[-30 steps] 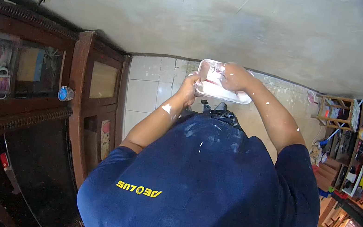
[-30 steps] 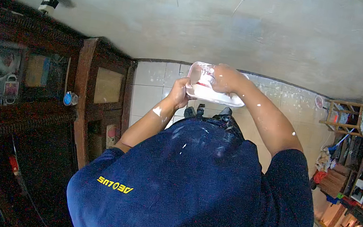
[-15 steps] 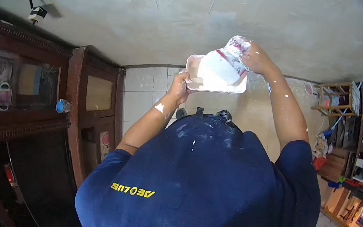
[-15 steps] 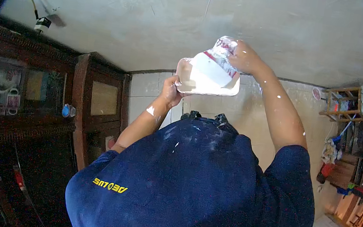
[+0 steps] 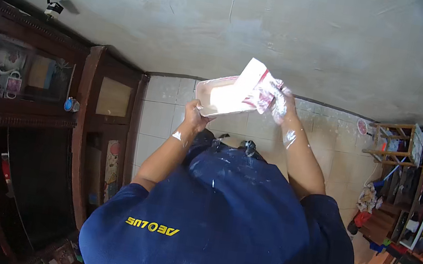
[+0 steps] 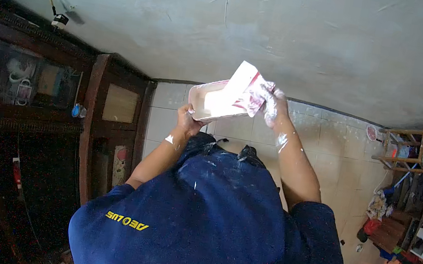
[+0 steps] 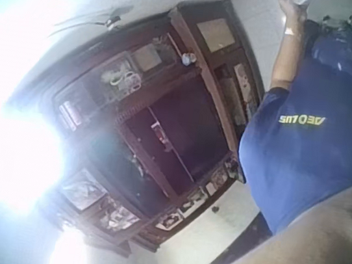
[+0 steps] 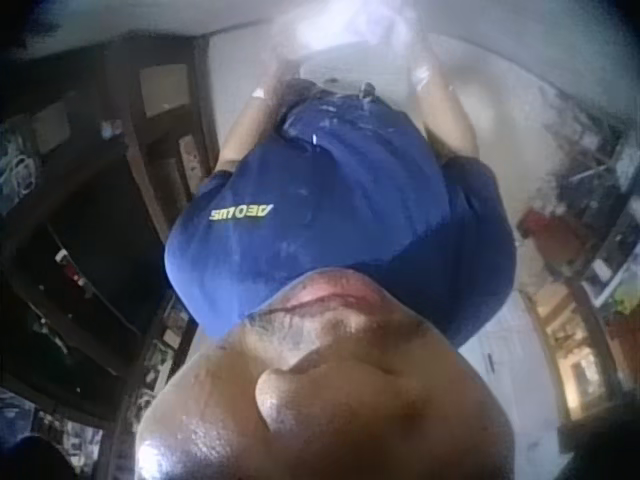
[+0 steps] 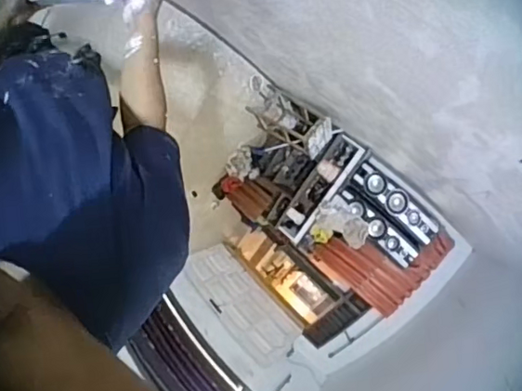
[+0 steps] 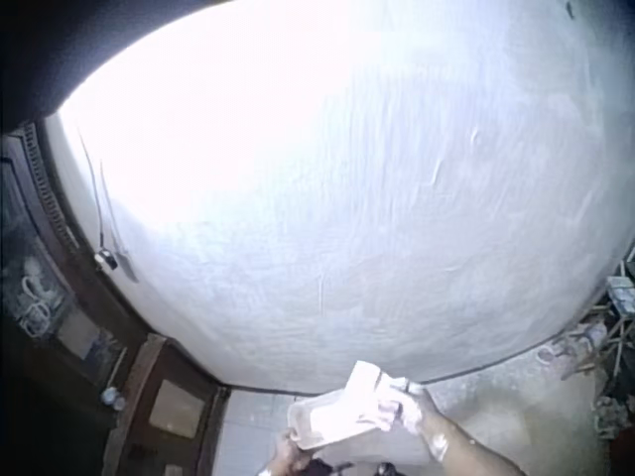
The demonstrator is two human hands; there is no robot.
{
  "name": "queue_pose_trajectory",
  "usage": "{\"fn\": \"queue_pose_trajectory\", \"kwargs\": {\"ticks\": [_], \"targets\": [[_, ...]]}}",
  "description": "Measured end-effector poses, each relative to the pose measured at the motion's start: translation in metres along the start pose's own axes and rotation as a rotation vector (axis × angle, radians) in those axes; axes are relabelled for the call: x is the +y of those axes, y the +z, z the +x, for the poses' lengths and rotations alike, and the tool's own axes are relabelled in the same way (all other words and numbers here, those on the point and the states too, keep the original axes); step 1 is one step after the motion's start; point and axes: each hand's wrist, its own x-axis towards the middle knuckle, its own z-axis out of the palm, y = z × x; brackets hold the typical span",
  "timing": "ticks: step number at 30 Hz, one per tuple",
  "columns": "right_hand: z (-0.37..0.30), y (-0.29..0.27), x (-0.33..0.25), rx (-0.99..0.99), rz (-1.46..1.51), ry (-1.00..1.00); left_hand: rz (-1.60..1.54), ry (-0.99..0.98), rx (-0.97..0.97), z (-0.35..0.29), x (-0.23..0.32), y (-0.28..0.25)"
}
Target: The person applies joint compound from a plastic tub onto a wall, then smooths it with a putty knife.
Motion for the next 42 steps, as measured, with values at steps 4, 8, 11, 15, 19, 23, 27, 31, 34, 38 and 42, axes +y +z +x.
{"fn": "queue_pose_trajectory", "kwargs": {"ticks": [4,8,11,15,19,23,27,31,34,38,42], "targets": [[0.005,-0.001,0.009,-0.026,0.059,0.064,-0.058,0.019,0.027,0.015,0.000,0.000],[0.026,-0.013,0.022,-0.006,0.195,0.146,-0.055,0.005,0.017,0.040,0.016,0.005],[0.043,0.001,0.028,0.045,0.170,0.103,-0.049,-0.011,-0.047,0.065,0.038,-0.002],[0.064,0.033,0.030,0.141,0.181,0.036,-0.032,-0.019,-0.087,0.097,0.075,-0.006],[0.089,0.046,0.037,0.032,0.195,-0.008,-0.004,-0.077,-0.097,0.118,0.102,-0.006],[0.091,0.109,0.038,0.273,0.191,-0.046,-0.025,-0.124,-0.109,0.136,0.127,-0.028],[0.099,0.097,0.056,0.131,0.262,-0.136,0.050,-0.150,-0.124,0.144,0.139,-0.037],[0.104,0.094,0.039,0.102,0.206,-0.087,0.077,-0.168,-0.113,0.163,0.136,-0.042],[0.113,0.061,0.042,0.198,0.187,-0.126,0.023,-0.193,-0.105,0.168,0.124,-0.049],[0.118,0.067,0.023,0.374,0.126,-0.012,-0.080,-0.138,-0.068,0.154,0.115,-0.057],[0.141,0.045,0.027,0.375,0.110,0.004,-0.168,-0.052,0.041,0.139,0.107,-0.079]]}}
